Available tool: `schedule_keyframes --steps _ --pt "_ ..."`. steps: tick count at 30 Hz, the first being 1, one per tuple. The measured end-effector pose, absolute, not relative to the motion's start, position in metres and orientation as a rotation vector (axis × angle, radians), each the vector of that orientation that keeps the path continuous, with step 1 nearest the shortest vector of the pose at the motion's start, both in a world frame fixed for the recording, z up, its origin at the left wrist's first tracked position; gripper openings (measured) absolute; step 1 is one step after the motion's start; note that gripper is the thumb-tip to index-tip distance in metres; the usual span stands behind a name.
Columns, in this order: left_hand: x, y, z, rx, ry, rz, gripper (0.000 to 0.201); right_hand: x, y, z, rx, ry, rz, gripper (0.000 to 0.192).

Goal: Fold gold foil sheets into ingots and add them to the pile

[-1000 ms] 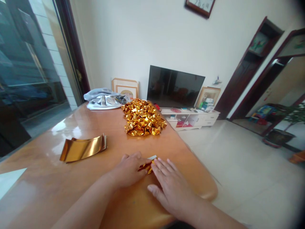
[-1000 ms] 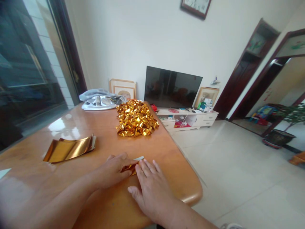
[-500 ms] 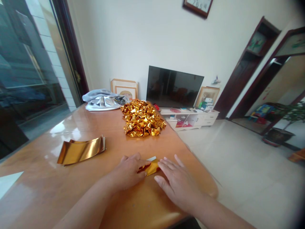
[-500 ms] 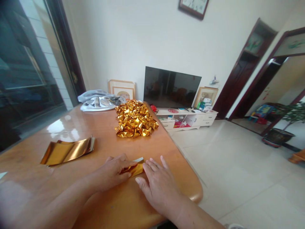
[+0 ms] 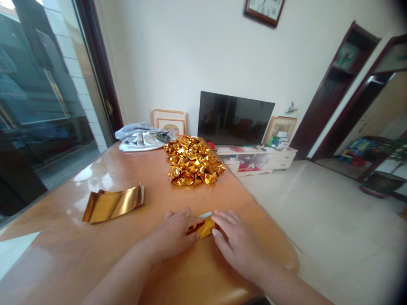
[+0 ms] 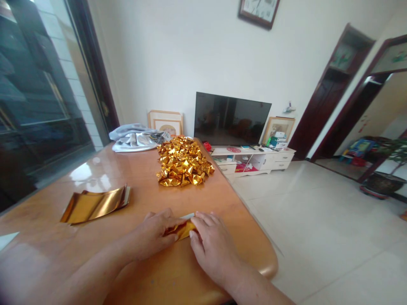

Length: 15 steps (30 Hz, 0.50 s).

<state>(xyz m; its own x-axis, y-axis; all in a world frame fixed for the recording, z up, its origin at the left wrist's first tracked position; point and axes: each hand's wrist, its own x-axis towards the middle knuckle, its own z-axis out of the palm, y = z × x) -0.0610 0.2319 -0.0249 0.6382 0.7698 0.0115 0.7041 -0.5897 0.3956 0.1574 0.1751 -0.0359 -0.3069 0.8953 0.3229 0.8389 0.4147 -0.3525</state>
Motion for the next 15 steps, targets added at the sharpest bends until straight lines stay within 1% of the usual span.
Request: schedule_keyframes --steps 4,6,8,12,13,15 --pt "-0.061 0.233 -0.028 2.457 1.247 0.299 0.020 0.147 0.192 -0.036 -1.529 -2.101 0.245 0.045" --pt "-0.062 0.235 -0.032 2.409 1.286 0.331 0.023 0.145 0.204 -0.036 -1.581 -2.109 0.241 0.049" --pt "-0.063 0.237 -0.035 2.380 1.293 0.354 0.025 0.145 0.214 -0.035 -1.608 -2.153 0.237 0.041" --pt "-0.064 0.238 -0.038 2.367 1.323 0.351 0.025 0.147 0.226 -0.035 -1.629 -2.231 0.244 0.014" --pt "-0.064 0.239 -0.039 2.358 1.350 0.370 0.028 0.147 0.227 -0.036 -1.626 -2.233 0.249 0.010" --pt "-0.065 0.240 -0.041 2.335 1.411 0.441 0.040 0.149 0.230 -0.039 -1.605 -2.223 0.267 0.007"
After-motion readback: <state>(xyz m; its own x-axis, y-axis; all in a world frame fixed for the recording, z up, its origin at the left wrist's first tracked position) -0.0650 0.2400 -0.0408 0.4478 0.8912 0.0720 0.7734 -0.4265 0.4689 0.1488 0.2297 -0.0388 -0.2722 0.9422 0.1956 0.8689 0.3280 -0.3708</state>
